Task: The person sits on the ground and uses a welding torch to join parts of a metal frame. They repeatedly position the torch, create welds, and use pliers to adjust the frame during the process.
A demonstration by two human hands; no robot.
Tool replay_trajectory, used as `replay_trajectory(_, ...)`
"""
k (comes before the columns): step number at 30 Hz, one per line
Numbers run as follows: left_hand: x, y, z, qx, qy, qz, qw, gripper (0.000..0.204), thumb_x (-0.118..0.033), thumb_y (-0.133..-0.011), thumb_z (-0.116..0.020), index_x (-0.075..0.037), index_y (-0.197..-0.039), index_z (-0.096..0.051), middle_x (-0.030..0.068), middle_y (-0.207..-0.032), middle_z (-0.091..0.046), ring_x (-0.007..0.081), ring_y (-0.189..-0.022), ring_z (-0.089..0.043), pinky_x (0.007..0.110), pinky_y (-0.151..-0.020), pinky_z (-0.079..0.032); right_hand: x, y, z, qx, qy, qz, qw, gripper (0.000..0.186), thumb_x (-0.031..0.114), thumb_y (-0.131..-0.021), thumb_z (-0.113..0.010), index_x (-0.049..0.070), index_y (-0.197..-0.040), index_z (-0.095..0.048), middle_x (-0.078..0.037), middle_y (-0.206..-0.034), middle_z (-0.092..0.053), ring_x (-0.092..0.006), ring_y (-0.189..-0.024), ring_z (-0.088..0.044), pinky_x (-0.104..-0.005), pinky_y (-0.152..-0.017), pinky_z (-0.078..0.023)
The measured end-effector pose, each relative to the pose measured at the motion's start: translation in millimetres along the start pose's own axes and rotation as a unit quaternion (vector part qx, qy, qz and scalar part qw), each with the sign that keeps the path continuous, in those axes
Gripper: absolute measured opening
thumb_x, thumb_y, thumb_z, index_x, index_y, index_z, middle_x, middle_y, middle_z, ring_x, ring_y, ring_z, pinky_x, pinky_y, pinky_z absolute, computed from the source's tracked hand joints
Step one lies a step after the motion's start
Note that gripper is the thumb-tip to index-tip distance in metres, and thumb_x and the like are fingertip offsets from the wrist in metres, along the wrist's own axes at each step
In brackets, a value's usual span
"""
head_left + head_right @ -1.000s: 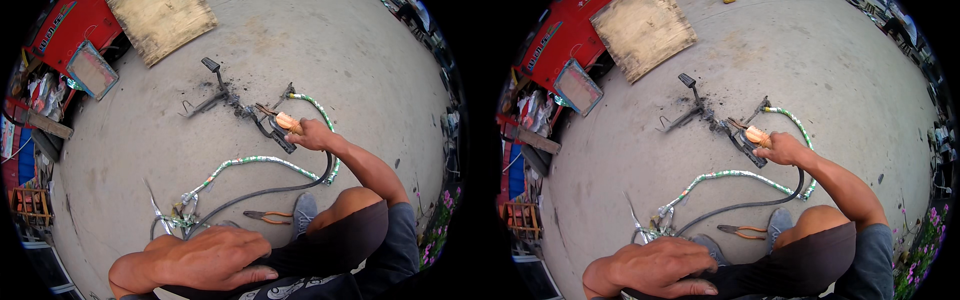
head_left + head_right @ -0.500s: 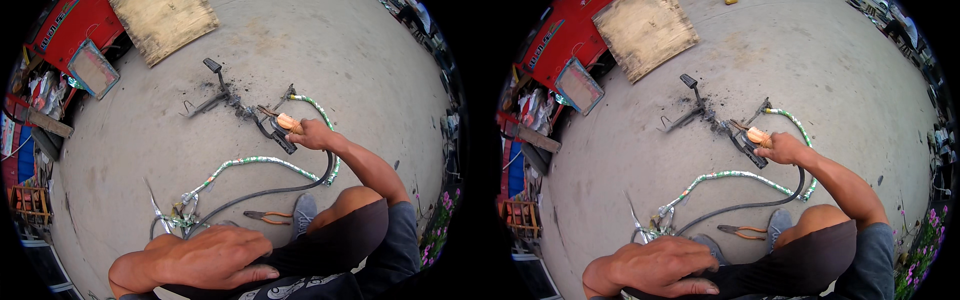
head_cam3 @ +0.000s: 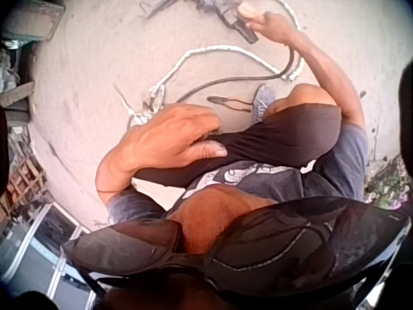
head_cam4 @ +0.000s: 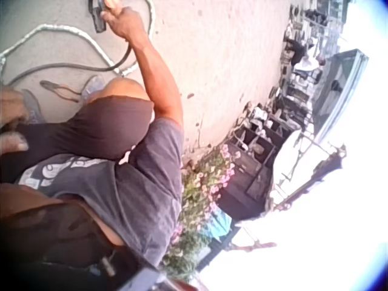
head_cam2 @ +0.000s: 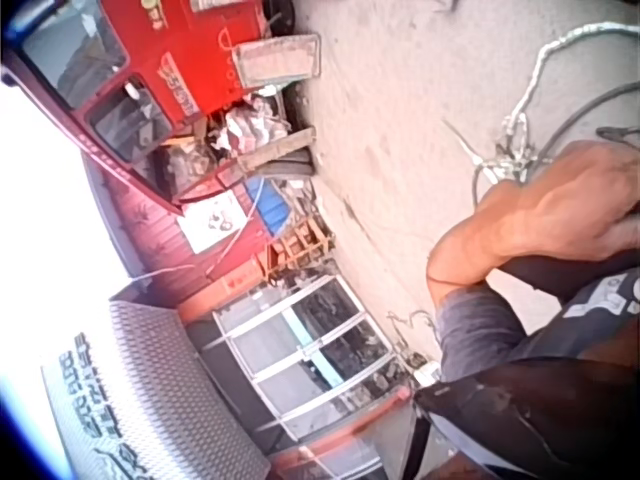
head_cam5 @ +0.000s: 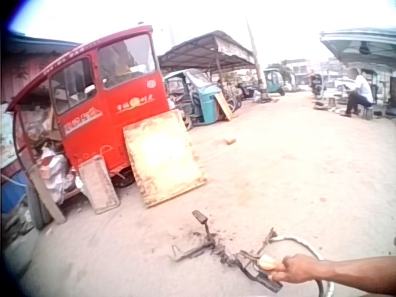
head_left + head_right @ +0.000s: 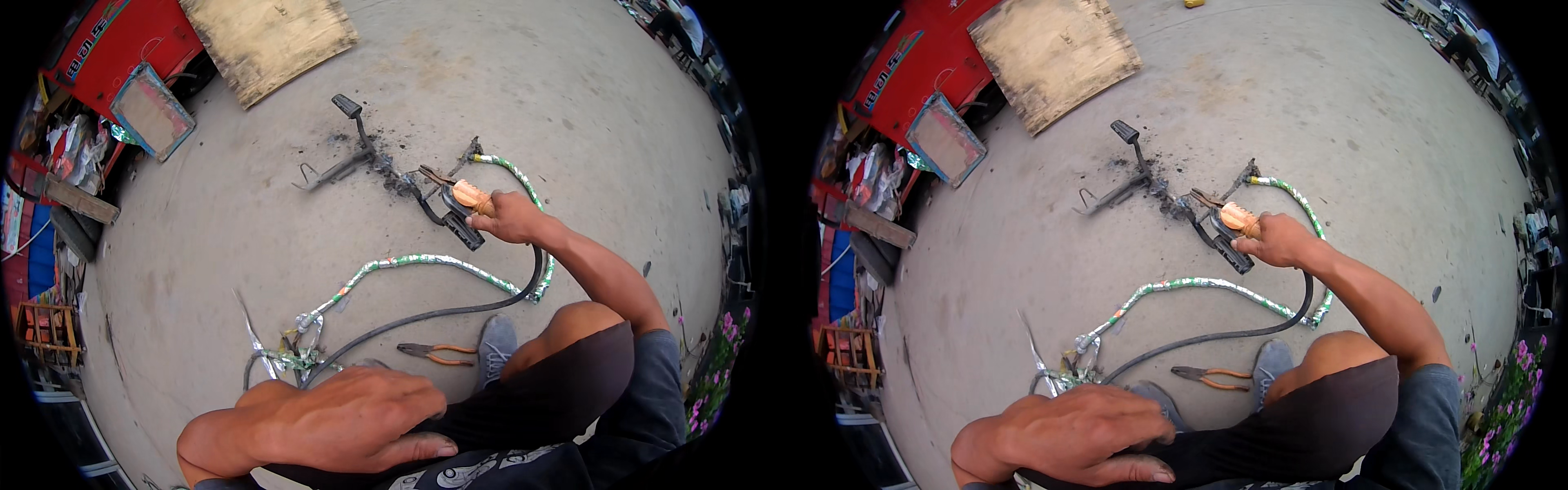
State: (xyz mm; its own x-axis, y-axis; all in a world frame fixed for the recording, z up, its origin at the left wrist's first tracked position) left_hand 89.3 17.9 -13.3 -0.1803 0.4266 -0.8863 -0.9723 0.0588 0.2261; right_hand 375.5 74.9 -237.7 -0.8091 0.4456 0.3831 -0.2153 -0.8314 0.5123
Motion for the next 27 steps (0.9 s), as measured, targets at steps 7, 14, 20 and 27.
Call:
replay_trajectory(7,-0.8,-1.2,-1.1,0.004,-0.001,0.001,1.000,0.046,-0.043,-0.100,-0.061,0.001,-0.090,-0.055,0.0183,-0.083,-0.059,0.0434,-0.080,-0.063,0.051,-0.069,-0.049,6.0,0.1,3.6,-0.025,0.028,0.015,0.999,0.080,0.065,-0.088,-0.065,-0.012,-0.108,-0.065,-0.031,-0.102,-0.070,-0.0432,-0.098,-0.069,-0.0476,-0.088,-0.054)
replay_trajectory(14,0.5,0.9,-1.0,-0.003,-0.013,-0.004,1.000,0.046,-0.044,-0.100,-0.062,0.001,-0.090,-0.054,0.0184,-0.083,-0.059,0.0430,-0.081,-0.063,0.051,-0.069,-0.049,11.5,2.5,8.7,-0.045,0.024,0.022,0.998,0.077,0.063,-0.089,-0.065,-0.012,-0.105,-0.065,-0.031,-0.100,-0.070,-0.0438,-0.096,-0.069,-0.0476,-0.087,-0.054)
replay_trajectory(20,-1.4,1.6,1.4,-0.029,-0.011,-0.022,0.999,0.047,-0.044,-0.099,-0.063,0.001,-0.090,-0.054,0.0184,-0.082,-0.058,0.0430,-0.081,-0.063,0.051,-0.069,-0.049,14.4,3.4,11.4,-0.031,0.042,0.019,0.998,0.074,0.060,-0.089,-0.066,-0.013,-0.104,-0.065,-0.031,-0.100,-0.070,-0.0439,-0.096,-0.069,-0.0483,-0.087,-0.054)
replay_trajectory(27,3.4,-0.2,-1.5,0.026,-0.010,0.011,1.000,0.047,-0.045,-0.100,-0.062,0.001,-0.090,-0.054,0.0186,-0.083,-0.059,0.0437,-0.081,-0.063,0.051,-0.070,-0.050,8.5,2.6,-0.1,-0.037,0.051,0.035,0.997,0.074,0.060,-0.090,-0.064,-0.013,-0.104,-0.064,-0.032,-0.099,-0.070,-0.0449,-0.095,-0.069,-0.0480,-0.087,-0.054)
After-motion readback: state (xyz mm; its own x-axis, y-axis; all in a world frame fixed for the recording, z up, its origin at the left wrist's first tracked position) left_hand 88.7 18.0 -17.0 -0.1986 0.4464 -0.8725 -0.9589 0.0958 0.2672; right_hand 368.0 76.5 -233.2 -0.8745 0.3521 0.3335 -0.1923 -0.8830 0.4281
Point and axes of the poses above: each hand's wrist, its own y-axis away from the middle knuckle, its own z-axis out of the back of the hand, x = y × z, the point moved 7 cm from there along -y, towards the middle knuckle
